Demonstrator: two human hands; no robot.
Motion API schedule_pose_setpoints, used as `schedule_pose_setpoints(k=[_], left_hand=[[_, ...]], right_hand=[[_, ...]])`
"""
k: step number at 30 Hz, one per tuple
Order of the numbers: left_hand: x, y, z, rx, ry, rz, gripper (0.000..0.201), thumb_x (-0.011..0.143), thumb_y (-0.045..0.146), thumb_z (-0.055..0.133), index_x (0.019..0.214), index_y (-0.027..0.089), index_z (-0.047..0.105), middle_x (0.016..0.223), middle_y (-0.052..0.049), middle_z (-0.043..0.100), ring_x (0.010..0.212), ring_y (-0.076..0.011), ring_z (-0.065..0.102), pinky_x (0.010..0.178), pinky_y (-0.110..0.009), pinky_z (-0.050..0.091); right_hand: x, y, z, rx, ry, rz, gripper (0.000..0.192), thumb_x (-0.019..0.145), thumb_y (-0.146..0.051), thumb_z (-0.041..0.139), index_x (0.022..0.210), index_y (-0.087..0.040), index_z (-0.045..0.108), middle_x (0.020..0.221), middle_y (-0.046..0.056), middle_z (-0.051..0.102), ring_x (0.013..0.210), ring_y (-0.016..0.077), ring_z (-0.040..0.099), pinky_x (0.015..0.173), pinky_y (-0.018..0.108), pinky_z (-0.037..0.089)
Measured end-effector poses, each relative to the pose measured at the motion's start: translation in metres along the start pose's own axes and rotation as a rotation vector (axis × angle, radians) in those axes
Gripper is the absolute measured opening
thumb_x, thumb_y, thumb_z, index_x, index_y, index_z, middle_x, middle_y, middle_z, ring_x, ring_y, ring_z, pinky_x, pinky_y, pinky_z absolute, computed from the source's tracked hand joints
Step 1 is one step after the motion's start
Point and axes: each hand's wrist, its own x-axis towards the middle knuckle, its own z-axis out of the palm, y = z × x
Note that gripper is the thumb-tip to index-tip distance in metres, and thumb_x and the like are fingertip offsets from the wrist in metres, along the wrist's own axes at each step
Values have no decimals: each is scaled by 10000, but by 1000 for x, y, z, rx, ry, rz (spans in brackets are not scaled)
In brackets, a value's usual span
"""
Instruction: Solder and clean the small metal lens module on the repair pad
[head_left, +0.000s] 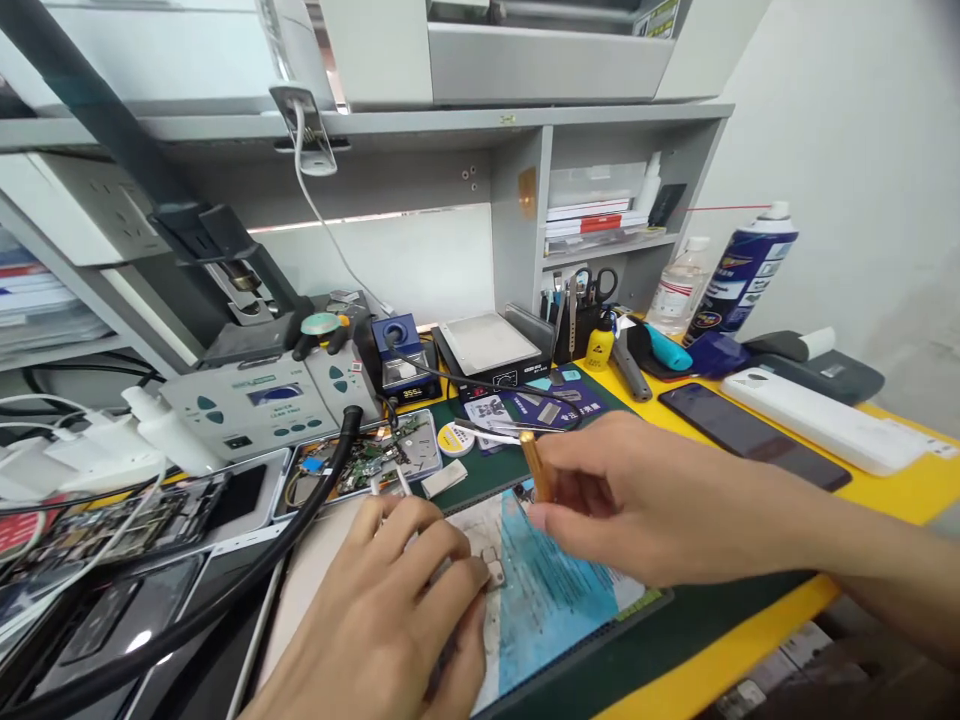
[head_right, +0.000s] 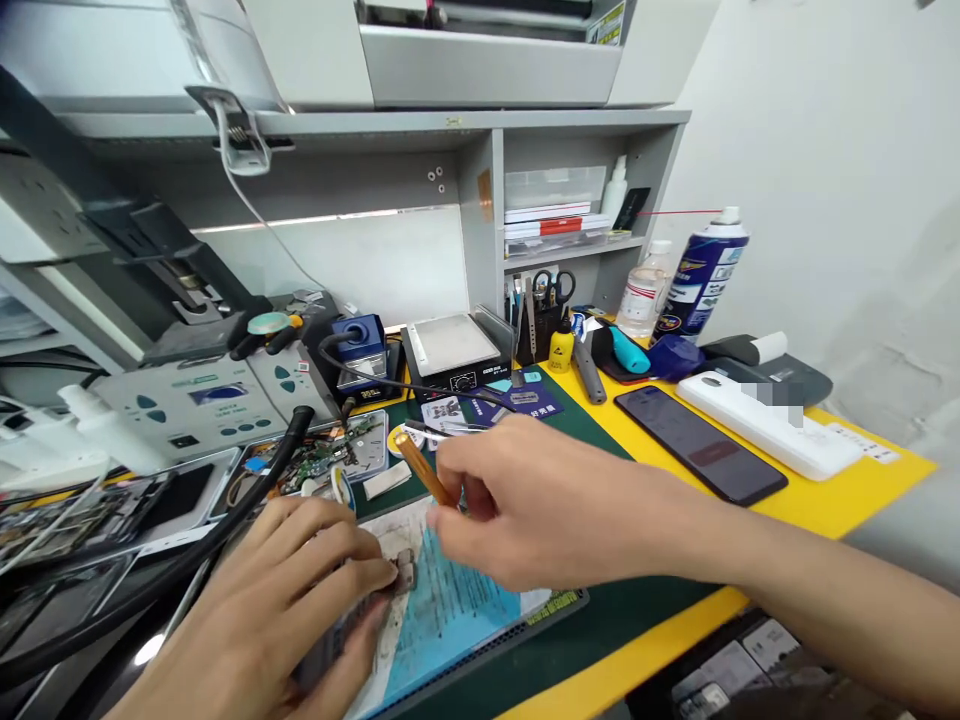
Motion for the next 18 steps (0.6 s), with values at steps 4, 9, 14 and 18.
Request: schedule_pose_setpoints(k=[4, 9, 14, 18], left_hand=[[-3, -5, 5, 12, 10, 58, 75, 872, 128, 615, 850, 193, 645, 797, 17, 671, 795, -175, 556, 742, -376, 393], [-9, -8, 13, 43, -9, 47, 105, 891, 129, 601, 809, 190, 624, 797, 27, 676, 772, -161, 571, 717, -369, 382], [-16, -14, 21, 52, 14, 88, 114, 913, 124, 574, 902, 211, 648, 860, 40, 697, 796, -157, 583, 736, -366, 386], [-18, -20, 21, 33, -52, 100, 148, 918, 126, 575, 979, 241, 645, 887, 53, 695, 810, -159, 584, 755, -363, 398]], right_hand=[[3, 14, 17, 424, -31, 177, 154, 962, -301, 548, 845, -205, 518, 657, -40, 617, 504, 82, 515, 450, 184, 373], [8, 21, 43, 959, -126, 377, 255, 912, -342, 654, 863, -221, 434, 565, -80, 581, 380, 67, 486, 355, 145, 359], [7, 17, 48, 1029, -140, 443, 253, 881, -350, 689, 907, -203, 486, 645, -58, 623, 407, 55, 527, 370, 130, 381], [8, 15, 44, 950, -202, 483, 180, 868, -273, 685, 844, -177, 534, 579, -62, 582, 426, 53, 517, 396, 128, 405]])
